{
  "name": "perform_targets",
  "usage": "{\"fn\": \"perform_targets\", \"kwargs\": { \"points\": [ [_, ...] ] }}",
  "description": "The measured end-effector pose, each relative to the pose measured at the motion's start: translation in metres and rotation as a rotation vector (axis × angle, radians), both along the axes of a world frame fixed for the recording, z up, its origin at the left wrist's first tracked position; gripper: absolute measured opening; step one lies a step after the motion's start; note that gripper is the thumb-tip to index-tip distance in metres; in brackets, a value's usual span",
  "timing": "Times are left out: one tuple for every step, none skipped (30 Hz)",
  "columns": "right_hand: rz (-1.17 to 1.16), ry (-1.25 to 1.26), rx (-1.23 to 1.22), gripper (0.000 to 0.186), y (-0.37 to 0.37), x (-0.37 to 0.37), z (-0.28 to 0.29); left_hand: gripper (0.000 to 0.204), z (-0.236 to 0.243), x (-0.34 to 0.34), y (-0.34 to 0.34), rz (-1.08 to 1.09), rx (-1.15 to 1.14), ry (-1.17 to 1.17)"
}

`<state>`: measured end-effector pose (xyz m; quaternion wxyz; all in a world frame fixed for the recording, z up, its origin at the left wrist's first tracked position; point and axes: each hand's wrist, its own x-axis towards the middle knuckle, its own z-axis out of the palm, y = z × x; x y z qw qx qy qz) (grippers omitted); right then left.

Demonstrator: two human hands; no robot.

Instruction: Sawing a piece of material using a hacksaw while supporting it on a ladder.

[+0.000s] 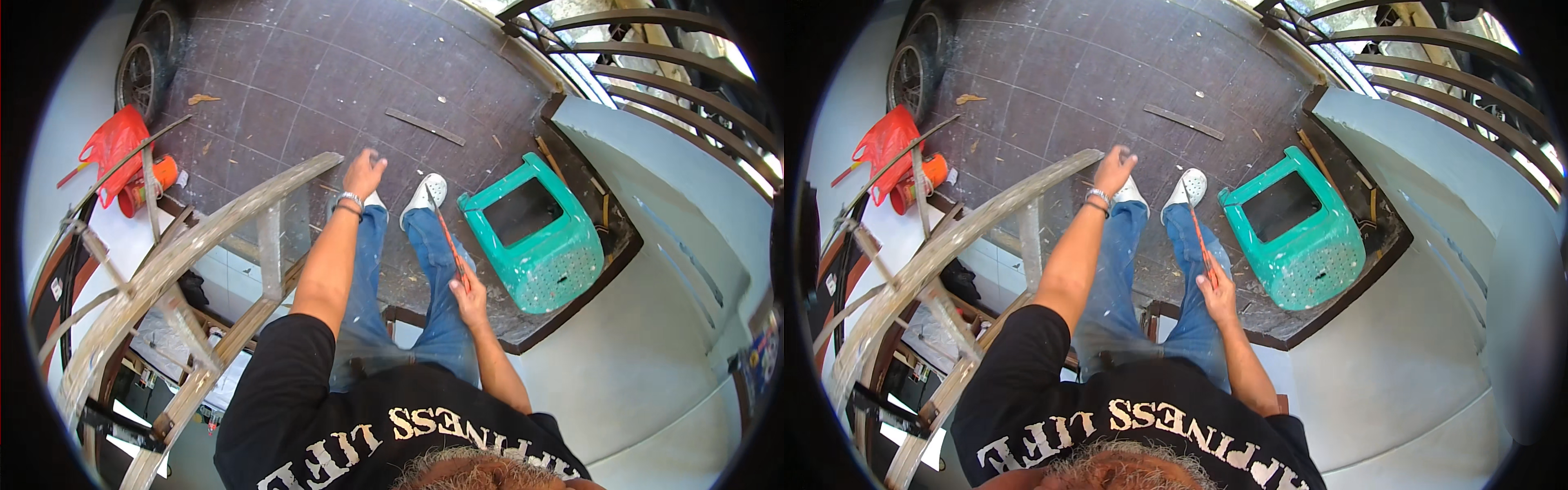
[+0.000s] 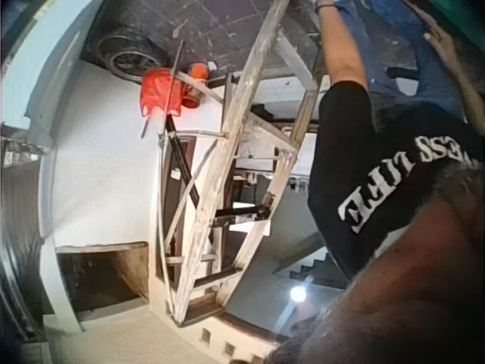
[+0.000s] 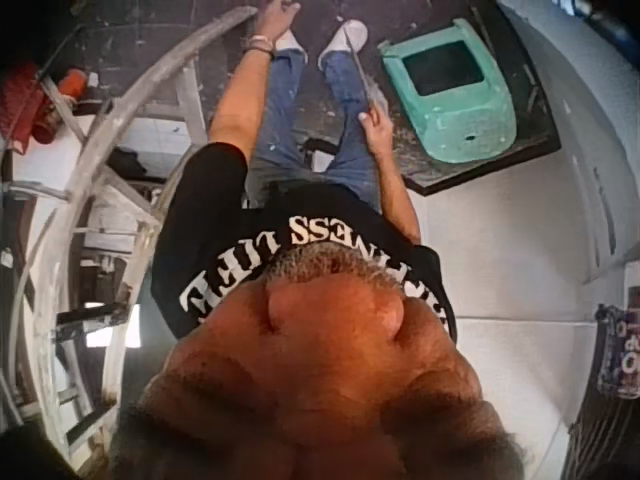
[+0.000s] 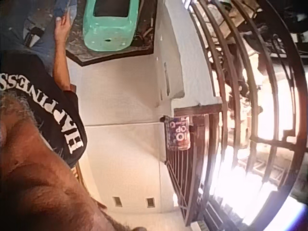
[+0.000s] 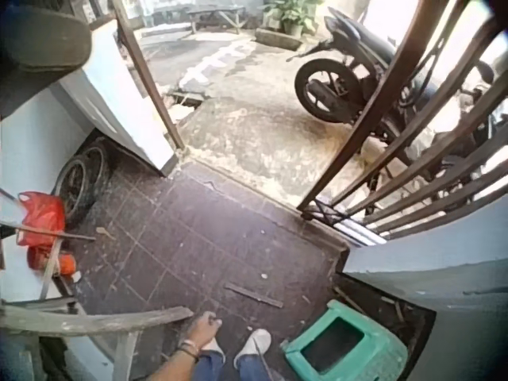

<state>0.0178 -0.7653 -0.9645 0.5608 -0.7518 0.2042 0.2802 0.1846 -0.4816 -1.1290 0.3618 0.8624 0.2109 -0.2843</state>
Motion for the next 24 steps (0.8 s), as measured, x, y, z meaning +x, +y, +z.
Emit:
{"fn": "perform_targets", "kwargs": {
  "points": [
    [-0.063,0.052,0.051,0.06,-0.002,-0.003,-0.002,0.042,-0.023,0.012,-0.004,0.001,0.002,0.015],
    [-0.131,0.107,0.096,0.06,-0.004,-0.005,-0.001,0.043,-0.046,0.02,-0.01,0.03,0.002,0.039],
    [-0.127,0.117,0.089,0.062,-0.007,-0.006,0.0,0.044,-0.068,0.026,-0.017,0.059,0.0,0.063],
    [-0.131,0.131,0.078,0.062,-0.009,-0.005,0.0,0.044,-0.094,0.031,-0.026,0.056,-0.009,0.077],
    [-0.115,0.144,0.067,0.064,-0.009,-0.006,0.002,0.045,-0.119,0.031,-0.033,0.138,0.017,0.084],
    [-0.099,0.156,0.055,0.065,-0.009,-0.007,0.003,0.047,-0.143,0.029,-0.039,0.221,0.044,0.09],
    [-0.025,0.132,-0.003,0.068,-0.011,-0.008,0.002,0.052,-0.165,0.028,-0.049,0.262,0.036,0.086],
    [-0.028,0.142,0.009,0.068,-0.007,-0.006,0.002,0.052,-0.192,0.031,-0.04,0.26,0.049,0.094],
    [-0.041,0.121,0.053,0.068,0.002,-0.001,0.004,0.056,-0.221,0.037,-0.016,0.353,0.054,0.056],
    [-0.06,0.109,0.078,0.069,0.004,-0.001,0.004,0.06,-0.243,0.036,-0.01,0.441,0.042,0.026],
    [-0.076,0.141,0.034,0.069,-0.005,-0.005,0.004,0.06,-0.256,0.035,-0.042,0.44,0.001,0.064],
    [-0.079,0.164,-0.01,0.069,-0.014,-0.008,0.003,0.063,-0.267,0.04,-0.07,0.572,-0.073,0.152],
    [-0.056,0.15,-0.052,0.069,-0.018,-0.009,0.005,0.066,-0.274,0.044,-0.09,0.7,-0.134,0.233],
    [-0.034,0.122,-0.054,0.069,-0.015,-0.008,0.005,0.066,-0.286,0.049,-0.084,0.695,-0.126,0.232],
    [-0.028,0.124,-0.06,0.069,-0.01,-0.007,0.005,0.067,-0.296,0.061,-0.072,0.678,0.057,0.178],
    [-0.034,0.129,-0.064,0.069,-0.008,-0.007,0.004,0.069,-0.305,0.063,-0.069,0.656,0.227,0.134],
    [-0.008,0.072,-0.052,0.07,-0.005,-0.006,0.002,0.069,-0.309,0.065,-0.064,0.65,0.229,0.134],
    [0.018,0.009,-0.035,0.072,-0.003,-0.004,0.0,0.068,-0.311,0.071,-0.054,0.68,0.278,0.149],
    [0.026,0.003,-0.059,0.07,-0.003,-0.003,0.001,0.068,-0.311,0.075,-0.056,0.712,0.313,0.176],
    [0.024,0.011,-0.077,0.07,-0.005,-0.004,0.002,0.068,-0.301,0.073,-0.072,0.707,0.298,0.19],
    [0.007,0.035,-0.097,0.07,-0.007,-0.004,0.001,0.067,-0.286,0.067,-0.086,0.626,0.245,0.129],
    [-0.012,0.043,-0.091,0.07,-0.004,0.0,0.002,0.066,-0.26,0.07,-0.087,0.547,0.212,0.045],
    [-0.013,0.028,-0.074,0.07,-0.002,0.001,0.002,0.059,-0.245,0.067,-0.086,0.51,0.204,-0.087],
    [-0.024,0.019,-0.067,0.069,0.002,0.001,0.001,0.059,-0.221,0.069,-0.077,0.509,0.227,-0.116]
  ]
}}
